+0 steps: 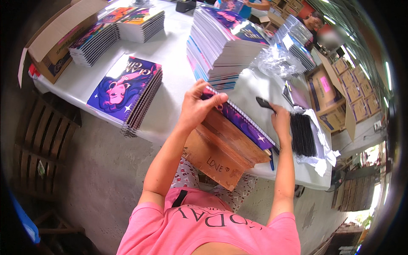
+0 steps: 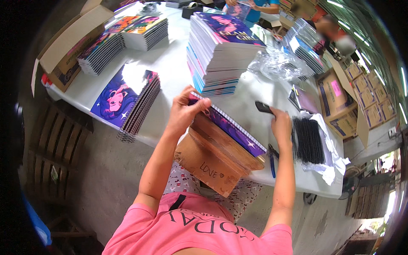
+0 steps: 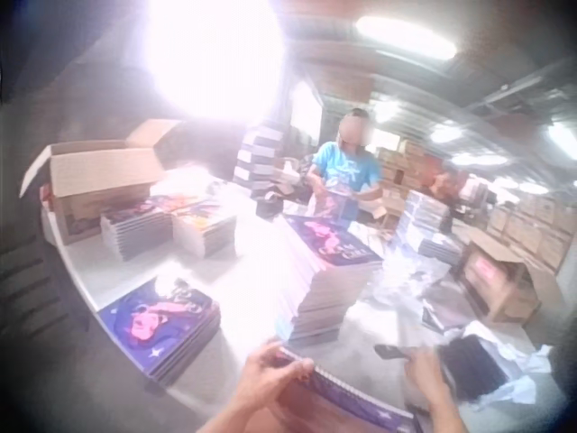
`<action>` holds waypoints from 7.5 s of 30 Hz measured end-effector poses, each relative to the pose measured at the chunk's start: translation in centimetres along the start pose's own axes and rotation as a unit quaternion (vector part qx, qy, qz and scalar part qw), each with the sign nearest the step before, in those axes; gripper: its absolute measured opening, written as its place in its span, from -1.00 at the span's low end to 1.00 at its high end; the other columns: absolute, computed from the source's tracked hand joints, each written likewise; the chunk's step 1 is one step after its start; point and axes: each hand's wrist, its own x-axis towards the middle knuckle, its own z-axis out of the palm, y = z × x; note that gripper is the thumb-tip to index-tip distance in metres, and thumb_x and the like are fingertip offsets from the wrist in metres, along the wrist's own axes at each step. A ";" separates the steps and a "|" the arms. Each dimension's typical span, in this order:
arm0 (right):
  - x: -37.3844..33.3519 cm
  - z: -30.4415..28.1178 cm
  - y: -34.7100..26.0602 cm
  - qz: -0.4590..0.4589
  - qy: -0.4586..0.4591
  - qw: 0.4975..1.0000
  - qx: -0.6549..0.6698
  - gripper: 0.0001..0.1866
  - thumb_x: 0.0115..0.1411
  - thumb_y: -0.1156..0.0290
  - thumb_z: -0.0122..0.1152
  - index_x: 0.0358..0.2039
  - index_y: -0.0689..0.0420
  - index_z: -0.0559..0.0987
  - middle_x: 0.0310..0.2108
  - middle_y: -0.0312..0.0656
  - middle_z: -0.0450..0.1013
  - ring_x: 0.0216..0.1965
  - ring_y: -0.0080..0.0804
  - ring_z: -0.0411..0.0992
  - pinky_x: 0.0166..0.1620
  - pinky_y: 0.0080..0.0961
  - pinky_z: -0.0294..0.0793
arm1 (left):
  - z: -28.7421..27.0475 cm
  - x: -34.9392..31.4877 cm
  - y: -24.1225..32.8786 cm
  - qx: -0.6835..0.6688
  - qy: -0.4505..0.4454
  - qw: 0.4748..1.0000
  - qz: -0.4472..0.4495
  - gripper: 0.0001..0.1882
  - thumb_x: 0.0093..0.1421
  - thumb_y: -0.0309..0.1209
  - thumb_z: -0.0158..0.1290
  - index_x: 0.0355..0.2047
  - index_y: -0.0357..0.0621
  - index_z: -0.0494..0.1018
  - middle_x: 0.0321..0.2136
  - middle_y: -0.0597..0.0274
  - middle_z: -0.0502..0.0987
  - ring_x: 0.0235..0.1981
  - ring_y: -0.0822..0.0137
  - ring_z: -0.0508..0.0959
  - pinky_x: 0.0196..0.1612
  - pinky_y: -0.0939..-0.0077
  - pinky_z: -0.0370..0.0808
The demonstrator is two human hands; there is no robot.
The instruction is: The person manually threads a plastic spiral coil through the holes of a pre-punched notebook, rotates it to feed it through the entire edge, and then uses a pair of pliers to cut and crimp the ends of the coil.
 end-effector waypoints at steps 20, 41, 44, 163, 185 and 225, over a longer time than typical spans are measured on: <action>-16.1 -4.4 -7.6 0.200 0.177 0.916 0.298 -0.55 0.23 0.34 0.04 0.15 -0.01 0.34 -0.07 -0.06 0.26 -0.08 -0.18 0.25 0.04 -0.30 0.20 | 4.5 -10.6 1.4 0.477 -0.014 0.825 0.301 -0.59 -0.28 -0.44 0.26 -0.29 0.01 0.62 -0.50 0.41 0.46 -0.44 0.35 0.41 -0.33 0.48 0.28; -16.4 -9.2 -18.6 -0.001 0.055 0.959 0.278 -0.55 0.10 0.29 0.21 0.05 -0.20 0.46 -0.10 -0.09 0.27 -0.12 -0.16 0.24 -0.04 -0.23 0.23 | 5.1 -10.5 1.6 0.460 -0.008 0.844 0.277 -0.45 -0.30 -0.63 0.11 -0.19 0.07 0.60 -0.53 0.43 0.41 -0.48 0.37 0.31 -0.37 0.49 0.24; -16.8 -9.2 -18.5 0.057 -0.050 0.866 0.494 -0.50 0.18 0.28 0.13 0.15 -0.09 0.33 -0.17 -0.09 0.32 -0.25 -0.26 0.33 -0.15 -0.35 0.35 | 5.0 -10.6 1.3 0.451 -0.001 0.846 0.284 -0.46 -0.29 -0.63 0.12 -0.20 0.05 0.60 -0.54 0.43 0.41 -0.48 0.38 0.31 -0.37 0.50 0.25; -13.7 -2.0 -13.5 0.136 0.089 0.812 0.560 -0.48 0.17 0.57 0.11 0.13 0.27 0.20 -0.14 -0.18 0.43 -0.16 -0.58 0.37 -0.10 -0.66 0.37 | -4.1 -6.2 0.7 0.399 -0.128 0.908 0.016 -0.65 0.03 -0.67 0.08 -0.16 -0.27 0.30 -0.35 -0.08 0.50 -0.33 0.06 0.53 -0.28 0.34 0.44; -5.3 -7.6 -8.8 0.070 -0.003 0.839 0.539 -0.70 0.19 0.41 0.16 -0.07 0.16 0.43 -0.37 -0.22 0.53 -0.28 -0.58 0.43 -0.15 -0.67 0.33 | -5.0 -3.6 -4.7 0.416 -0.048 0.908 0.008 -0.52 0.05 -0.70 0.02 0.01 -0.26 0.23 -0.40 -0.04 0.51 -0.41 0.09 0.53 -0.33 0.34 0.44; -6.5 -10.8 -8.6 0.048 -0.001 0.935 0.352 -0.77 0.08 0.56 0.19 -0.21 0.10 0.61 -0.36 -0.25 0.44 -0.36 -0.48 0.42 -0.29 -0.62 0.40 | 10.0 -3.3 -2.2 0.563 -0.064 0.750 0.340 -0.48 -0.13 -0.09 0.13 -0.15 -0.06 0.49 -0.39 0.32 0.44 -0.19 0.28 0.42 0.09 0.21 0.15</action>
